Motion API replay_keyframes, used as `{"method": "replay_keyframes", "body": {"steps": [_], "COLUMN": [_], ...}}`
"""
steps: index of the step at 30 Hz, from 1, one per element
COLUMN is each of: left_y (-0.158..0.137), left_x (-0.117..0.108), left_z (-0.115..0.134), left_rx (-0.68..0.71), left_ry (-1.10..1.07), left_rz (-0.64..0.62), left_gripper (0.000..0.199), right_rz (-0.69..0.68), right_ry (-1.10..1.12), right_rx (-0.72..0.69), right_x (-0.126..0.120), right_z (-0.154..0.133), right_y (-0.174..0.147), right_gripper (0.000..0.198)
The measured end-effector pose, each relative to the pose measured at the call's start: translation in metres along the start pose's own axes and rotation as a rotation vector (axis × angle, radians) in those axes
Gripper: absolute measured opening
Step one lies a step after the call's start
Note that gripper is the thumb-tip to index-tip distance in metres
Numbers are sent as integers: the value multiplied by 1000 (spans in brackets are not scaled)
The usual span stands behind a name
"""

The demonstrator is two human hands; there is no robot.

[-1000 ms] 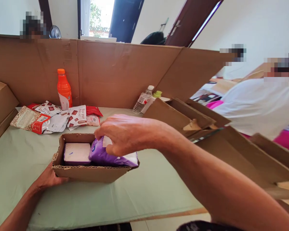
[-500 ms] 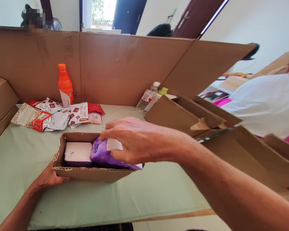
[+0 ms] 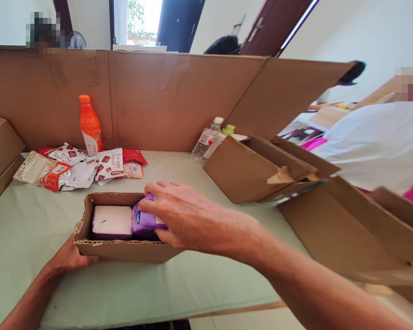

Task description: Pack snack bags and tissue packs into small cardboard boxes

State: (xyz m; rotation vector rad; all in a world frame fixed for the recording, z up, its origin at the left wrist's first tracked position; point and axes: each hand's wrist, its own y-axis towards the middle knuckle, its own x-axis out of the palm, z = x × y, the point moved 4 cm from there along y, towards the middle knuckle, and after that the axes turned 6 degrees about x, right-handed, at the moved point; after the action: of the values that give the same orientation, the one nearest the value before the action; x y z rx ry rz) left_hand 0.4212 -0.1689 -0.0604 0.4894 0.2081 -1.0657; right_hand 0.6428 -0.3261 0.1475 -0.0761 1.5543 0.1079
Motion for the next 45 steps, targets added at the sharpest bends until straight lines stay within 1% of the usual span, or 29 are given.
{"method": "replay_keyframes", "body": {"steps": [3, 7, 11, 14, 16, 18, 22, 25, 27, 29, 31, 32, 33, 34, 37, 39, 42, 45], "left_y": [0, 1, 3, 4, 4, 3, 1, 0, -1, -2, -1, -1, -1, -1, -2, -3, -5, -7], "left_x": [2, 3, 3, 3, 3, 4, 6, 6, 6, 6, 6, 6, 6, 6, 6, 6, 7, 7], "left_z": [0, 3, 7, 11, 12, 12, 8, 5, 4, 5, 6, 7, 7, 8, 8, 8, 10, 12], "left_rx": [-13, -20, -31, -32, -27, -24, -14, -13, -12, -18, -23, -20, -15, -11, -17, -28, -34, -39], "left_ry": [-5, -34, -66, -98, -107, -121, -166, -159, -152, -140, -137, -137, -138, -139, -131, -124, -121, -119], "left_rz": [1, -8, -14, -16, -15, -14, -9, -13, -10, -6, -8, -11, -13, -13, -7, -3, 2, 7], "left_gripper": [111, 115, 113, 111, 110, 110, 108, 109, 110, 110, 109, 109, 109, 109, 110, 110, 111, 111], "right_rz": [-54, -97, -218, -245, -230, -208, -156, -157, -141, -30, 131, 183, 190, 152, -98, -219, -273, -292], "right_ry": [24, 29, 3, 102, 188, 241, 230, 218, 235, 283, 356, 393, 422, 433, 369, 318, 310, 265], "right_rx": [3, 33, 9, -11, 10, 31, 42, 41, 20, 14, 30, 36, 34, 24, -12, -8, 14, 11], "right_x": [-5, -5, 13, 29, 38, 43, 49, 54, 56, 52, 44, 41, 39, 39, 45, 47, 46, 48], "right_z": [5, 4, -9, -12, -9, -6, -6, -6, -4, 0, 4, 5, 5, 3, -6, -10, -16, -23], "right_y": [-2, 1, 18, 28, 28, 23, 11, 9, 9, 9, 7, 6, 6, 6, 12, 18, 28, 38], "right_gripper": [28, 24, 23, 22, 22, 28, 42, 40, 31, 24, 26, 28, 30, 31, 32, 39, 48, 48]}}
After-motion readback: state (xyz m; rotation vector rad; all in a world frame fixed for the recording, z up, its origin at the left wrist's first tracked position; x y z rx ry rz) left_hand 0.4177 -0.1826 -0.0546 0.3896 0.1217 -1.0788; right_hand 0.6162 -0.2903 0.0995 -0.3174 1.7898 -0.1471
